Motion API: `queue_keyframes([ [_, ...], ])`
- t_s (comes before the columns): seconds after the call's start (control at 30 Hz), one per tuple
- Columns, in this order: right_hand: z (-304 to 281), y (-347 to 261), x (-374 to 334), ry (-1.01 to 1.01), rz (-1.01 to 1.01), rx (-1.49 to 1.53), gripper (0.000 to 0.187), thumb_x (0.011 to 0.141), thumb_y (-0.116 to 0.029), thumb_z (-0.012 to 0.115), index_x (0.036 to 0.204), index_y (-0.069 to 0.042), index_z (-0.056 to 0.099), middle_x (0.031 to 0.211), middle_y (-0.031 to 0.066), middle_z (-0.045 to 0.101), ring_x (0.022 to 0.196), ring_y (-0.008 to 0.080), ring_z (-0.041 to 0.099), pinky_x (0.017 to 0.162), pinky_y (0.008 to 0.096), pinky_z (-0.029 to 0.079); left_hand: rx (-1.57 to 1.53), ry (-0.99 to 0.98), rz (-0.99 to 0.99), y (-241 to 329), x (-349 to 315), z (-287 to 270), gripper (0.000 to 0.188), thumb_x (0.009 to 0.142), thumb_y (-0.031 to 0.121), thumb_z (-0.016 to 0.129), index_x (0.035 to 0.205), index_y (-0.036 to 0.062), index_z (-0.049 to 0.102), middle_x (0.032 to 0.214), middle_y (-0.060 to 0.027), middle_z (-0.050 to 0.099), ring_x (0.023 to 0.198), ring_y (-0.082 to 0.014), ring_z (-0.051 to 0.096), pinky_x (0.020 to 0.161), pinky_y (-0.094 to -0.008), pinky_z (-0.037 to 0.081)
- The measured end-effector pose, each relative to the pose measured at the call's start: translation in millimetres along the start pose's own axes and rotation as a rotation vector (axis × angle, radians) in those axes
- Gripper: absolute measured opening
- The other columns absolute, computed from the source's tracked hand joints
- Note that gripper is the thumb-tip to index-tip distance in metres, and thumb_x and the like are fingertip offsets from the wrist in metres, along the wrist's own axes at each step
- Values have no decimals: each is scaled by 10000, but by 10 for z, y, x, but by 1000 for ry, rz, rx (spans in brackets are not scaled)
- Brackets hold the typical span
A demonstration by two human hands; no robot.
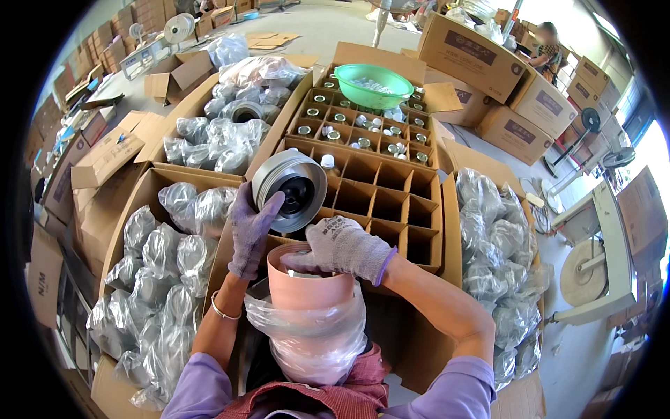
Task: The person assembles thermal mugs by placing metallic liners and lids into outer shells, wraps the finished mugs in plastic bags, and places them into organized slots in a cardboard box.
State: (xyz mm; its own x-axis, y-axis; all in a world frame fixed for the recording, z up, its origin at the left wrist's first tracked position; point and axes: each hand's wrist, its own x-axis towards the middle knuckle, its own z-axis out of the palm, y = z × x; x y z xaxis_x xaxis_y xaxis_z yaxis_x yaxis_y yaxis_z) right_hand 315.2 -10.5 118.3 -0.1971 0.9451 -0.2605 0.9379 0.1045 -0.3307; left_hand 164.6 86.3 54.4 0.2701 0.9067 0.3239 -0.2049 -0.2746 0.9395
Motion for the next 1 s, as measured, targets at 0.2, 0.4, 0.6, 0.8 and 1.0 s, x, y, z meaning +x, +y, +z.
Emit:
queue_keyframes([
  [0.2, -32, 278, -35, 820, -330, -243, 433, 826, -410, 656, 1126, -102, 613, 1155, 180, 591, 1063, 326, 610, 804, 449, 543, 57, -25, 29, 63, 340, 1, 455, 859, 306, 722, 1123, -51, 625, 961, -139, 693, 878, -168, 638, 789, -307, 509],
  [0.4, -562, 374, 81, 825, -760, -743, 308, 818, -236, 630, 1109, -338, 622, 1256, 100, 508, 1078, 303, 571, 861, 435, 558, 97, -310, -38, 825, 429, 76, 413, 943, 349, 604, 1087, -36, 649, 926, -44, 649, 845, -90, 541, 768, -255, 468],
  [0.6, -671, 257, 102, 876, -510, -804, 491, 854, -429, 646, 1203, -106, 523, 888, 172, 540, 596, 286, 616, 450, 401, 530, 24, -174, 260, 809, 407, 181, 371, 923, 284, 657, 1109, -34, 615, 931, -60, 645, 844, -108, 575, 737, -263, 489],
  [0.8, -427, 470, 364, 698, -473, 1351, 694, 863, -317, 701, 1401, -48, 356, 1371, 178, 467, 1154, 247, 544, 983, 371, 475, 569, 103, 1257, 875, 369, 813, 523, 744, 265, 842, 1106, 25, 550, 1108, -157, 639, 1014, -298, 646, 906, -404, 523],
  [1.0, -47, 1115, 50, 214, -445, 1374, 447, 954, -381, 578, 1276, -75, 529, 1170, 113, 622, 1034, 208, 627, 902, 372, 524, 538, -481, 1140, 669, 550, 178, 617, 667, 304, 880, 1161, 69, 596, 1146, -134, 641, 1063, -320, 638, 1014, -465, 461],
])
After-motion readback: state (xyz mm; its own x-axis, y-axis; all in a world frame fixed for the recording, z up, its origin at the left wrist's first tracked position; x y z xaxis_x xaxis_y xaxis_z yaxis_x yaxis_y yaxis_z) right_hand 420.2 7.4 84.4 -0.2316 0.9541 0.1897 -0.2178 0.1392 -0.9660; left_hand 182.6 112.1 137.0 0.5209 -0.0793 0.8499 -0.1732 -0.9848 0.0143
